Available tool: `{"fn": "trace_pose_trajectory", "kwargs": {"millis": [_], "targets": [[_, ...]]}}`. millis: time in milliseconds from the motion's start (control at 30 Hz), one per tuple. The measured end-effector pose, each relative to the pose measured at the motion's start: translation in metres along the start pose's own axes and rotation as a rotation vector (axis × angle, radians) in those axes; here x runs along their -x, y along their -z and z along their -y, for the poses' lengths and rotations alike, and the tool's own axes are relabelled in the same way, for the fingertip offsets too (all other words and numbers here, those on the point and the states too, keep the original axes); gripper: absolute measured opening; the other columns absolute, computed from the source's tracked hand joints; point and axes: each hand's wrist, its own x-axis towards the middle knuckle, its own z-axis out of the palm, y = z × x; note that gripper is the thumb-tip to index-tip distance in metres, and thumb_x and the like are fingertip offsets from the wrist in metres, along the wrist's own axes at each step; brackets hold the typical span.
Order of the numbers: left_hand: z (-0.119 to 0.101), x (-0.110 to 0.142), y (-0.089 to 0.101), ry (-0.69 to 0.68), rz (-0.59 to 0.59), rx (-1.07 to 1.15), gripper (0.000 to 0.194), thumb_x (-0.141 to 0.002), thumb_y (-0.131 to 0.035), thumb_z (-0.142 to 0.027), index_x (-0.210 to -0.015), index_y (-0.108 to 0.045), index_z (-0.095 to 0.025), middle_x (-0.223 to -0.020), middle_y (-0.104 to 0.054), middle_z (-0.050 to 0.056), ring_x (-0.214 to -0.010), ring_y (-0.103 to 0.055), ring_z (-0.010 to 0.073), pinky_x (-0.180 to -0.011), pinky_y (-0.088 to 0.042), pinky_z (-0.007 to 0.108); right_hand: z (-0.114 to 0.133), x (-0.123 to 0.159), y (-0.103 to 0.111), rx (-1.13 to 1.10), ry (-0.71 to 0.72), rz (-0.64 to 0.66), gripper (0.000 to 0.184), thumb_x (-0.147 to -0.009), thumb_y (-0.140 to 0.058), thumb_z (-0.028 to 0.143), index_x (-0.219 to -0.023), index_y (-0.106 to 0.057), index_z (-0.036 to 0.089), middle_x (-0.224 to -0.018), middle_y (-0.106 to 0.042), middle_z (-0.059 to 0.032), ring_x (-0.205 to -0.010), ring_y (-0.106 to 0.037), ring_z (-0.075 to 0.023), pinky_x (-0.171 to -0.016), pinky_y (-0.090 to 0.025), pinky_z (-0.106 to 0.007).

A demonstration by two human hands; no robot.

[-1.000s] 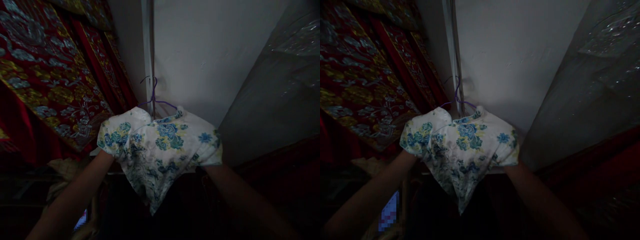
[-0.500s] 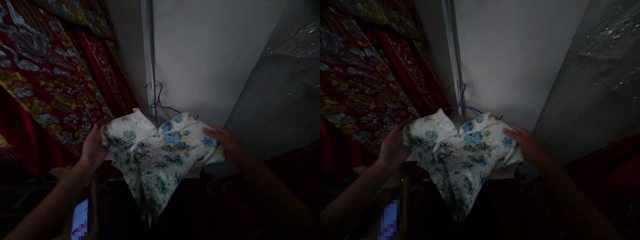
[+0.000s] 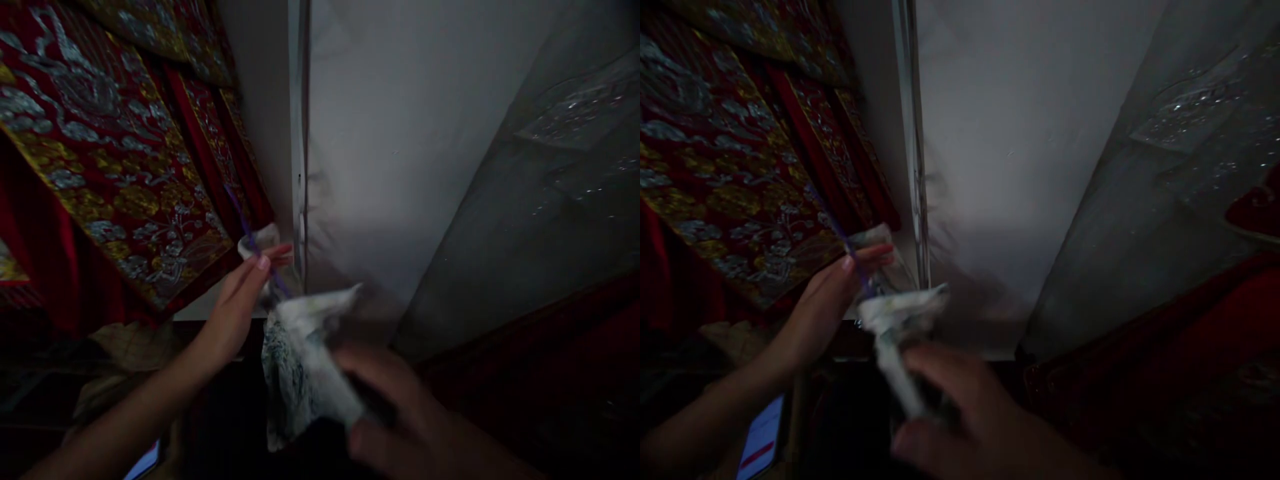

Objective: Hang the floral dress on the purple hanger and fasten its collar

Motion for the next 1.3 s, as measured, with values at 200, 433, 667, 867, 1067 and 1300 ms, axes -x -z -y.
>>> {"fn": "trace_pose_trajectory", "kwargs": {"millis": [200,433,667,867,1067,1300], "targets": [[-0.004,0.032,0.011,0.601,0.313,0.18,0.038,-0.087,-0.066,-0.048,-0.114,-0.068,-0.021,-0.069,-0.062,-0.002,-0.036,-0.023,0.0028,-0.034,-0.023,0.018,-0.008,-0.019,-0.019,-0.014,0.282,0.223,0.024,-0.097,-0.062,0.035,-0.114,-0.075,0.024,-0.102,-0.076,-0.0065,-0.092,-0.072,-0.0175,-0.082,-0.055,-0.027],[-0.021,0.025,0.059,0.3,0.418,-0.396,0.04,-0.09,-0.06,-0.056,-0.08,-0.074,-0.02,-0.05,-0.048,-0.004,-0.046,-0.039,0.0098,-0.042,-0.029,0.019,-0.086,-0.048,0.023,-0.003,-0.017,-0.271,0.027,-0.089,-0.067,0.045,-0.1,-0.076,0.022,-0.106,-0.074,-0.0099,-0.102,-0.066,-0.0253,-0.089,-0.053,-0.039],[0.007,-0.019,0.073,-0.348,-0.156,-0.741,0.03,-0.087,-0.07,-0.042,-0.107,-0.075,-0.02,-0.1,-0.074,0.008,-0.093,-0.068,0.0243,-0.083,-0.056,0.035,-0.071,-0.067,0.036,-0.549,-0.289,-0.407,0.043,-0.075,-0.078,0.059,-0.072,-0.069,0.018,-0.059,-0.064,-0.0003,-0.051,-0.056,-0.0131,-0.049,-0.044,-0.024],[0.035,-0.007,0.055,-0.729,-0.206,-0.854,0.026,-0.093,-0.059,-0.02,-0.115,-0.072,-0.025,-0.094,-0.069,0.005,-0.086,-0.065,0.0202,-0.081,-0.052,0.032,-0.049,-0.155,0.082,-0.732,-0.163,-0.668,0.039,-0.068,-0.084,0.052,-0.066,-0.064,0.018,-0.055,-0.065,-0.0007,-0.055,-0.067,-0.0183,-0.055,-0.055,-0.028],[0.1,0.003,0.023,-0.076,0.33,-0.934,0.046,-0.098,-0.051,-0.032,-0.143,-0.055,-0.023,-0.085,-0.075,0.004,-0.074,-0.07,0.0212,-0.067,-0.048,0.028,-0.078,-0.14,0.095,-0.704,-0.114,-0.867,0.039,-0.076,-0.076,0.056,-0.069,-0.059,0.022,-0.058,-0.066,-0.0011,-0.072,-0.075,-0.024,-0.065,-0.061,-0.033],[0.155,0.056,-0.003,-0.019,0.217,-0.78,0.031,-0.091,-0.063,-0.039,-0.067,-0.065,-0.019,-0.061,-0.063,0.001,-0.061,-0.065,0.0171,-0.059,-0.041,0.024,-0.119,-0.091,0.086,-0.7,-0.343,-0.929,0.038,-0.075,-0.077,0.057,-0.075,-0.062,0.021,-0.069,-0.072,-0.0054,-0.08,-0.075,-0.028,-0.066,-0.06,-0.036]]}}
